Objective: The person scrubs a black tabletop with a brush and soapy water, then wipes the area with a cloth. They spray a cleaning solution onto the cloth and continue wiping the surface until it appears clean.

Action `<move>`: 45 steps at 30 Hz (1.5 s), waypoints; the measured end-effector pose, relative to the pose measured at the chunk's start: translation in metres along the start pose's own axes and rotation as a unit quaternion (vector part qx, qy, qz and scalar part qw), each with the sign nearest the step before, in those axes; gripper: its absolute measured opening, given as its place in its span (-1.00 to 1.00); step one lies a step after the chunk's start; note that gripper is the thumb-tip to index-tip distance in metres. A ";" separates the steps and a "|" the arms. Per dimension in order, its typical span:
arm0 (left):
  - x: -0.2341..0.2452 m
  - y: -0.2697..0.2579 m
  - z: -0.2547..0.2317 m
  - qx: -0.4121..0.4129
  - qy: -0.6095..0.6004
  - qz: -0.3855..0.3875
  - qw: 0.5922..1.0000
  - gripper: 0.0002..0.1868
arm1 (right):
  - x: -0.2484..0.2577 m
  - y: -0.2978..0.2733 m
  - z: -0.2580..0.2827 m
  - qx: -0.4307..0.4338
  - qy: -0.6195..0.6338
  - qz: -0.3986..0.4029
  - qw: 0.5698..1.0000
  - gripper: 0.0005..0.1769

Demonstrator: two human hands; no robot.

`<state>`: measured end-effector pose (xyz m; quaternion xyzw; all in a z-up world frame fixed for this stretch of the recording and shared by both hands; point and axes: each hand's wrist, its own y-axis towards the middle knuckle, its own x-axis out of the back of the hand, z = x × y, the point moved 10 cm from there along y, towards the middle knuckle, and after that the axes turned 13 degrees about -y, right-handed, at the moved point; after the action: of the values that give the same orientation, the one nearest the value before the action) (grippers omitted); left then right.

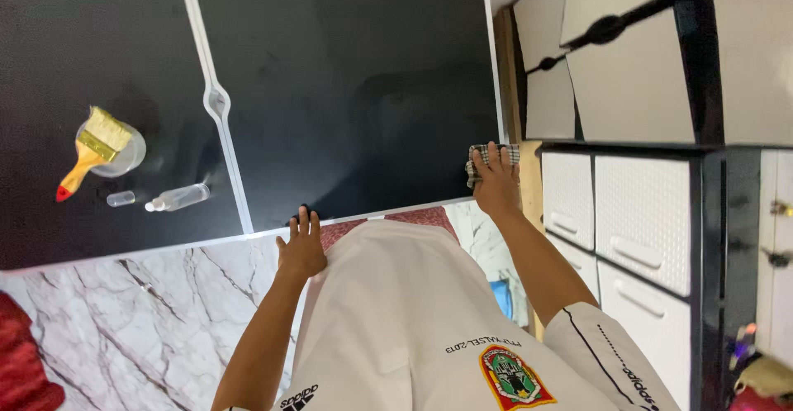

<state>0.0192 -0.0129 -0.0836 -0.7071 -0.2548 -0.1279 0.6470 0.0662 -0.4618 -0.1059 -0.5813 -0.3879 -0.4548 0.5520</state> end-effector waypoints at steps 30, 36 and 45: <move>-0.014 0.007 0.003 0.034 -0.045 0.075 0.996 -0.06 | 0.059 0.161 0.201 0.115 -0.079 0.102 0.985 -0.10; -0.016 0.007 0.009 0.028 -0.037 0.091 0.995 -0.10 | 0.054 0.126 0.230 0.152 -0.100 0.045 0.982 -0.12; -0.016 0.007 0.007 0.025 -0.055 0.078 0.995 -0.13 | 0.030 0.015 0.224 0.197 -0.076 0.016 0.977 -0.17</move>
<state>0.0087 -0.0091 -0.0985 -0.7146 -0.2373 -0.0318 0.6573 0.1111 -0.2416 -0.0764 -0.5001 -0.5017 -0.3152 0.6316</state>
